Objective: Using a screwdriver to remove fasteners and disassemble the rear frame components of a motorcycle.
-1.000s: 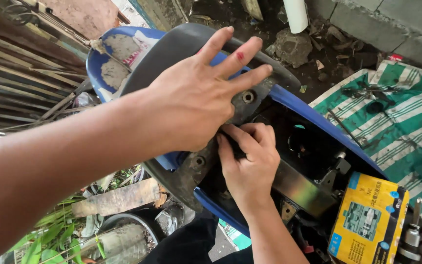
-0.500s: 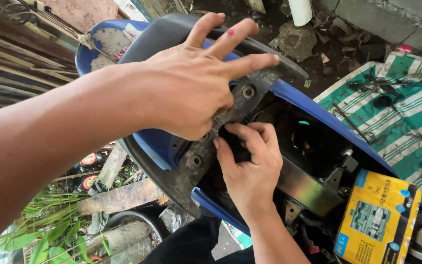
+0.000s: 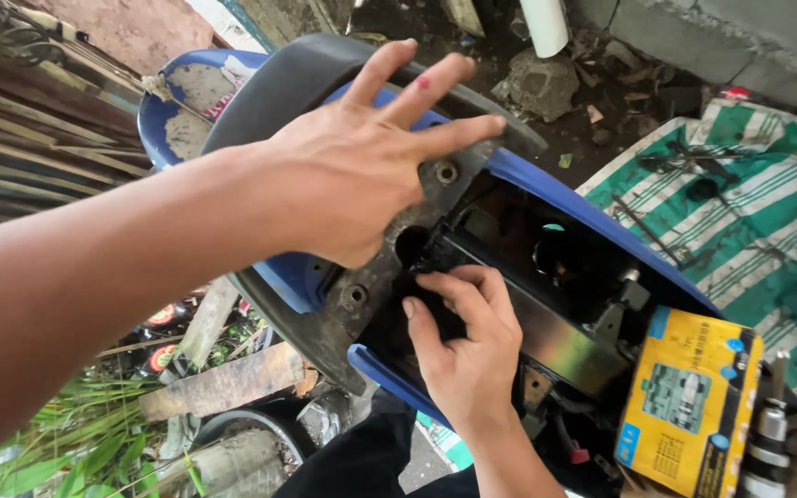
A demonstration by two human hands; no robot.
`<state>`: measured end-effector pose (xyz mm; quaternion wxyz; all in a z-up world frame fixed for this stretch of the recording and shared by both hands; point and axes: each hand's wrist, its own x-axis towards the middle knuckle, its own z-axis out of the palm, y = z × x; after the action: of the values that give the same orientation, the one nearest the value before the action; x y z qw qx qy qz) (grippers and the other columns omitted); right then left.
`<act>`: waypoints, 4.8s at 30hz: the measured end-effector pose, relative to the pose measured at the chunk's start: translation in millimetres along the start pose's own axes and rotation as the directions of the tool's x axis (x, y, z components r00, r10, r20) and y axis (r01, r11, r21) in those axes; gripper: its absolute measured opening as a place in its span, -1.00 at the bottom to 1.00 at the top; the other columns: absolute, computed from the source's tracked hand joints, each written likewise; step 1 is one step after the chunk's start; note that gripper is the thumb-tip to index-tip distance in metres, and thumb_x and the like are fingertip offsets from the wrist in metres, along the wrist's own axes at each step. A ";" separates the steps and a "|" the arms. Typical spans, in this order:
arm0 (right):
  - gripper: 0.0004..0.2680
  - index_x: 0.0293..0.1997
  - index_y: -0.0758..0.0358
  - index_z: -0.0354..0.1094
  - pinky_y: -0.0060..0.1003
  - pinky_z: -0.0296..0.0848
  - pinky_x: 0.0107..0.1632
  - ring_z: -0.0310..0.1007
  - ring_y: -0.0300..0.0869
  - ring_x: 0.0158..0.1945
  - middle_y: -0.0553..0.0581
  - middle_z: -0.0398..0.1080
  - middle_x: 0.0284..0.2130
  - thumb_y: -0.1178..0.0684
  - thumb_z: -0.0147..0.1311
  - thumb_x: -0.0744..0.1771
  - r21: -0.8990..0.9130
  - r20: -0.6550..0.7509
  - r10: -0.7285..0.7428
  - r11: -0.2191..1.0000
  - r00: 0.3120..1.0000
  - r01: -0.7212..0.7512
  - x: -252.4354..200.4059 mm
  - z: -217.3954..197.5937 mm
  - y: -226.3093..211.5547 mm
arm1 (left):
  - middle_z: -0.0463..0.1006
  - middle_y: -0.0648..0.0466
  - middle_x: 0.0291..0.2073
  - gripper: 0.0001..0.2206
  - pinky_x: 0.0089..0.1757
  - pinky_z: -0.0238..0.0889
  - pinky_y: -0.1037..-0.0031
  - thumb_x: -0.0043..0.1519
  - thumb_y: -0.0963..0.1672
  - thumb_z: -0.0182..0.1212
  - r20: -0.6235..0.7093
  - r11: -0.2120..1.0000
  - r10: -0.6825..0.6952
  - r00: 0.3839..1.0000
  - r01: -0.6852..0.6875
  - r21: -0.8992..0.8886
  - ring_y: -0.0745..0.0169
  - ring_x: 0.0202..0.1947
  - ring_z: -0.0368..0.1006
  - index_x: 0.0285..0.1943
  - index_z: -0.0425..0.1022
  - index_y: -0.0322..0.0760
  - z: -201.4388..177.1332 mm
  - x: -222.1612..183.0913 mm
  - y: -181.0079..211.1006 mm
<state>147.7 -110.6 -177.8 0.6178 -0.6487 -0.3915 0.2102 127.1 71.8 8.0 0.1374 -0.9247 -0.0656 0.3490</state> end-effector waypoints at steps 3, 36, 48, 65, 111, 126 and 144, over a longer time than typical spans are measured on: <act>-0.90 -0.07 0.14 0.65 -0.38 0.55 -0.07 0.50 -0.24 -0.17 0.07 0.46 -0.14 0.09 0.34 0.35 -0.037 -0.026 -0.011 0.999 1.000 0.010 0.5 -7.2 4.2 | -0.19 0.22 0.85 -0.78 0.48 -0.72 -0.43 0.08 -0.10 0.29 0.037 0.997 -0.024 0.999 0.026 -0.067 -0.31 0.78 -0.62 -0.39 0.92 0.01 2.7 2.7 -3.0; -0.82 -0.13 0.17 0.69 -0.13 0.39 0.06 0.29 -0.03 -0.07 0.00 0.48 -0.22 0.31 0.15 0.34 -0.104 0.488 -0.327 0.899 0.809 0.426 119.2 -9.7 -22.8 | 0.54 -0.22 0.26 -0.66 0.04 0.40 0.33 0.25 -0.26 0.00 -0.030 -0.383 -0.867 0.497 -0.705 -0.597 0.03 -0.02 0.51 0.10 -0.01 -0.13 120.1 4.9 195.8; -0.74 -0.18 0.14 0.63 -0.12 0.38 0.05 0.31 -0.05 -0.03 -0.02 0.41 -0.26 0.32 -0.03 0.28 -0.111 0.517 -0.249 0.929 0.819 0.353 119.3 -14.2 -24.7 | 0.79 -0.06 -0.05 -0.67 -0.16 0.46 0.27 0.35 -0.21 0.01 -0.022 -0.130 -0.927 0.375 -0.375 -0.918 0.01 -0.41 0.70 0.27 0.08 -0.31 105.7 5.8 183.8; -0.84 -0.04 -0.02 0.69 -0.17 0.51 0.17 0.55 -0.08 0.04 0.03 0.50 -0.11 0.16 0.30 0.34 -0.138 0.266 -0.256 0.944 0.929 0.299 101.1 -26.4 8.8 | 0.83 0.02 -0.17 -0.54 -0.31 0.66 0.13 0.29 -0.13 0.18 0.089 -0.170 -0.924 0.372 -0.190 -0.967 -0.21 -0.30 0.80 0.38 0.22 0.03 102.5 18.5 176.2; -0.78 0.21 0.12 0.57 -0.25 0.48 0.04 0.52 -0.23 -0.06 -0.04 0.60 -0.08 0.19 0.20 0.42 -0.182 0.278 -0.154 0.961 0.948 0.209 189.2 -47.0 41.6 | 0.53 0.14 0.04 -0.27 -0.23 0.54 0.21 0.15 0.10 0.55 0.347 -0.305 -0.879 0.328 0.173 -0.936 0.23 -0.31 0.70 0.49 0.39 -0.09 138.4 -71.3 180.8; -0.80 0.12 0.36 0.37 -0.12 0.57 0.06 0.45 0.05 0.07 0.30 0.38 0.04 0.39 0.18 0.39 -0.224 -0.034 -0.476 0.860 0.879 0.458 151.5 -38.8 40.3 | 0.55 0.20 -0.04 -0.30 -0.17 0.54 0.17 0.13 0.12 0.59 0.317 -0.231 -0.872 0.374 0.256 -0.939 0.24 -0.24 0.67 0.43 0.39 0.01 151.5 -74.0 175.4; -0.89 -0.31 0.33 0.39 -0.10 0.42 -0.20 0.35 0.09 -0.26 0.19 0.32 -0.33 0.32 0.24 0.36 -0.373 0.167 -0.663 0.643 0.730 0.669 94.0 14.4 -5.1 | 0.55 0.11 -0.08 -0.33 -0.22 0.51 0.09 0.13 0.14 0.57 0.124 -0.006 -0.937 0.326 0.339 -0.941 0.16 -0.19 0.65 0.31 0.42 -0.18 164.3 -72.1 168.9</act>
<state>192.4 -29.6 -155.1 0.4985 -0.5716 -0.6418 -0.1134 -31.5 -70.7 -115.4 -0.1847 -0.7313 -0.6386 -0.1528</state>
